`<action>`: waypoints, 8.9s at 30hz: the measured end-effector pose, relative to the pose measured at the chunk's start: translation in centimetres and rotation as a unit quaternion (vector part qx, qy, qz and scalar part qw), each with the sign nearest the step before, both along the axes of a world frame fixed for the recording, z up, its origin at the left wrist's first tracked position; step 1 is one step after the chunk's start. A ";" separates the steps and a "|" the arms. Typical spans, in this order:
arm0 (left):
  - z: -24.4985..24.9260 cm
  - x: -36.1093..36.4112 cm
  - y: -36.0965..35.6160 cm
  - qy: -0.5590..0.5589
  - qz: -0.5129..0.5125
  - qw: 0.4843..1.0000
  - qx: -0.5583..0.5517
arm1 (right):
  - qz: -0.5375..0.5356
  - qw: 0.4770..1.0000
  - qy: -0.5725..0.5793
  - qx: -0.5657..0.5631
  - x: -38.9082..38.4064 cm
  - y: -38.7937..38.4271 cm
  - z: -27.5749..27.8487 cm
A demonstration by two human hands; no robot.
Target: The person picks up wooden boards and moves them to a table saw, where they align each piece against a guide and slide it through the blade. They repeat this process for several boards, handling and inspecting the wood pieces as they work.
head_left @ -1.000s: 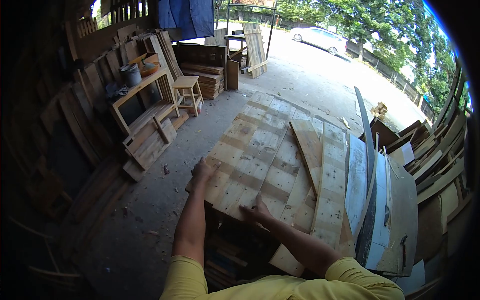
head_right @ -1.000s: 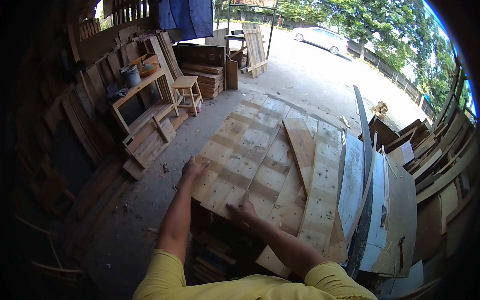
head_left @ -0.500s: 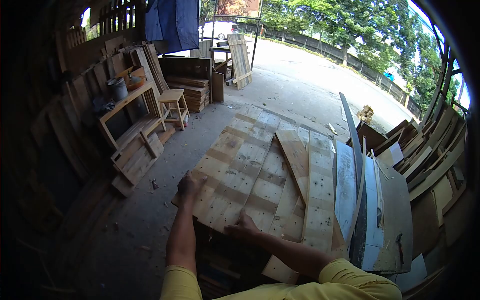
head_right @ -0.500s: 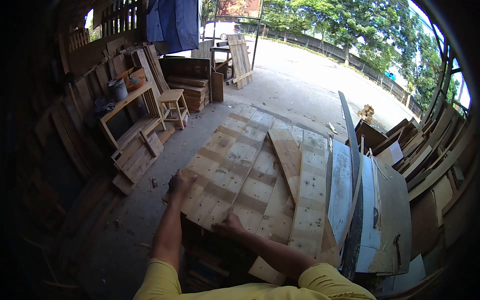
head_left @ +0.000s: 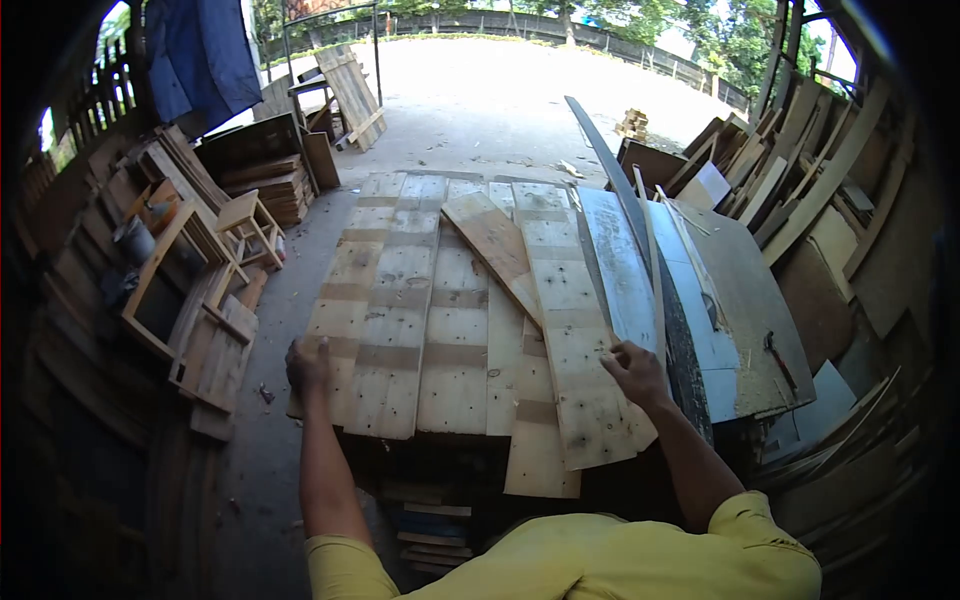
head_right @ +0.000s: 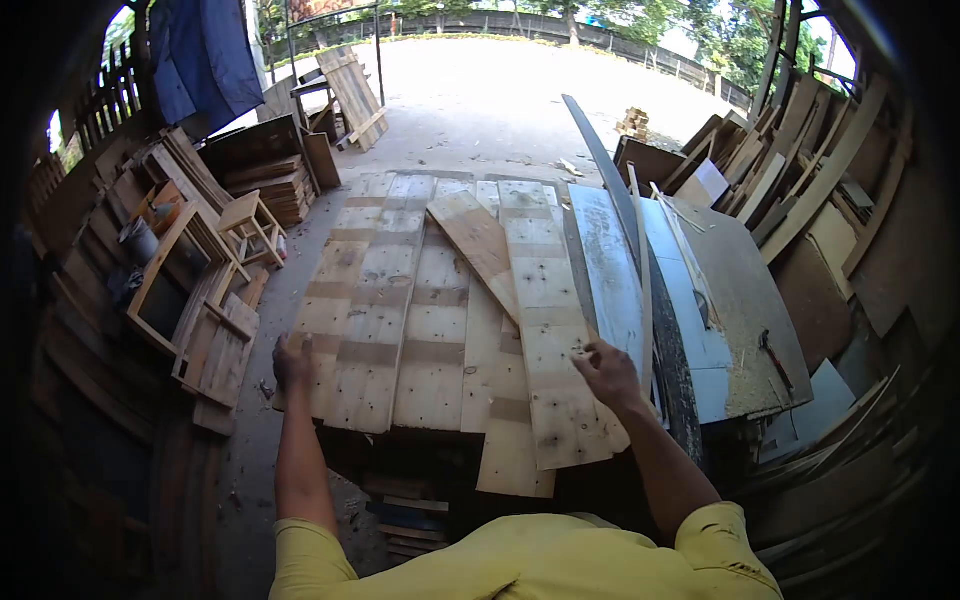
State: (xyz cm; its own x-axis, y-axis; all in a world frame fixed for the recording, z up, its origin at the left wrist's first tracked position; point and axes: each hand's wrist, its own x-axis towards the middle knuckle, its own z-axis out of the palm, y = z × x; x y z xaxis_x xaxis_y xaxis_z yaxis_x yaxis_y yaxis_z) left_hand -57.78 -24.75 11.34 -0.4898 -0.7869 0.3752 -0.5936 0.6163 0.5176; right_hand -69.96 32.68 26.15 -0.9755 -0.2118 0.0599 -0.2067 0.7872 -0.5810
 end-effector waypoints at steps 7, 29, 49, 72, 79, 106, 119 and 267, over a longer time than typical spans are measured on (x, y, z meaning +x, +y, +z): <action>3.1 -2.1 9.6 0.276 -0.101 0.953 -0.068 | -0.105 0.947 -0.304 0.001 5.8 11.1 -7.0; 10.3 6.3 53.2 0.061 -0.325 0.730 0.598 | 0.133 0.852 -0.411 -0.297 8.4 18.8 -4.6; 24.7 3.1 53.7 0.246 -0.488 0.520 0.657 | 0.238 0.745 -0.298 -0.547 6.2 20.4 11.7; 25.1 3.6 52.3 0.259 -0.462 0.558 0.638 | 0.231 0.748 -0.308 -0.541 5.9 19.3 12.3; 24.6 4.5 51.9 0.267 -0.431 0.537 0.675 | 0.217 0.747 -0.353 -0.520 6.0 19.2 11.4; 4.3 4.4 70.0 -0.098 -0.455 0.640 0.611 | -0.073 0.953 -0.274 -0.109 0.9 30.2 -13.9; 6.9 0.4 72.5 -0.186 -0.683 0.571 0.415 | -0.230 0.956 -0.157 -0.095 26.8 54.6 -17.6; -7.2 -38.7 71.7 -0.110 -0.335 0.880 0.318 | -0.391 0.827 -0.189 -0.357 10.6 49.9 -20.9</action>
